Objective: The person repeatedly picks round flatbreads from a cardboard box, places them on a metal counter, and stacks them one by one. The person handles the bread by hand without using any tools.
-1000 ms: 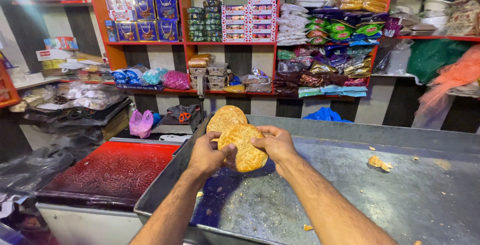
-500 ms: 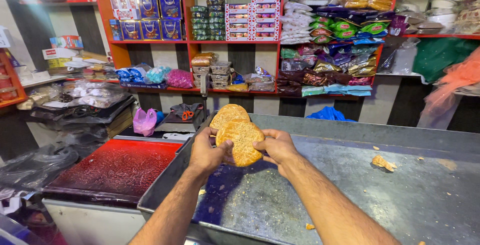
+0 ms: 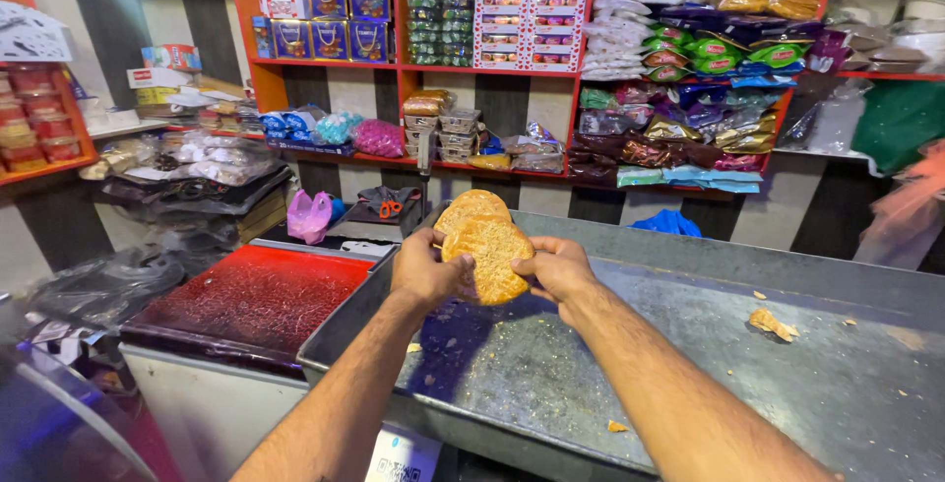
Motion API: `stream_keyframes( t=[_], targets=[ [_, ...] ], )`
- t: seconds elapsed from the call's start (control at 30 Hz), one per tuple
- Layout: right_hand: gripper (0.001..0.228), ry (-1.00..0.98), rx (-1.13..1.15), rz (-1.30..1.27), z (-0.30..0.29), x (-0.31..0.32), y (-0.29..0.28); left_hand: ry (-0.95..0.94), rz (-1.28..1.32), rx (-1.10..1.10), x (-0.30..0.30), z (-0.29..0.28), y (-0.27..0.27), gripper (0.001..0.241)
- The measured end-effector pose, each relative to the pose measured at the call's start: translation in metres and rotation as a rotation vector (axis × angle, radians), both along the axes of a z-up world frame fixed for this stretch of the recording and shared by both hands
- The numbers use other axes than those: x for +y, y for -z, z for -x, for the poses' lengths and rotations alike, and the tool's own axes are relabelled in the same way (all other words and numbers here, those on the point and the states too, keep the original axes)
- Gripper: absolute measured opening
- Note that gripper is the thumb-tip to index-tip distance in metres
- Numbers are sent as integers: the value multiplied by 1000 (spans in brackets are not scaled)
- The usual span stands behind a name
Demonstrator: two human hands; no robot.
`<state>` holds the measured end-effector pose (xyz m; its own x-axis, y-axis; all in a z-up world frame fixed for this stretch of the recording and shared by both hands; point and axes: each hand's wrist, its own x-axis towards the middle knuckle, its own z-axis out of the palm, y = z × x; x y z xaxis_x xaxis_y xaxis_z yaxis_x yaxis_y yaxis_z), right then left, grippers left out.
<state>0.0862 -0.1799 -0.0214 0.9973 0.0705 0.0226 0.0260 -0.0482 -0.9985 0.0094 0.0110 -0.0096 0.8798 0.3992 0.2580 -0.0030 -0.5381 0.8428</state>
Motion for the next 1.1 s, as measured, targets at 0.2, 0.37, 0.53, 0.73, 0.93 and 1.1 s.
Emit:
stream_keyframes(
  t=[0.2,0.37,0.53,0.73,0.93,1.1],
  targets=[
    [50,-98,-94,-39,13,25,-36,-96,54,-77,21,23,-13,40],
    [52,-240,-160,-94,20,61,-60,-181,74,-182,54,53,-37,37],
    [52,-405,-185,-116,56,99,-84,-308,69,-212,79,119,-59,35],
    [52,-631,-134,-167,108,162,-82,-465,166,-301,118,201,-47,37],
    [53,-820,-86,-129,170,241,-47,-506,367,-422,159,295,-9,43],
    [53,-940,-1,-151,253,295,-13,-615,455,-407,203,371,34,44]
  ],
)
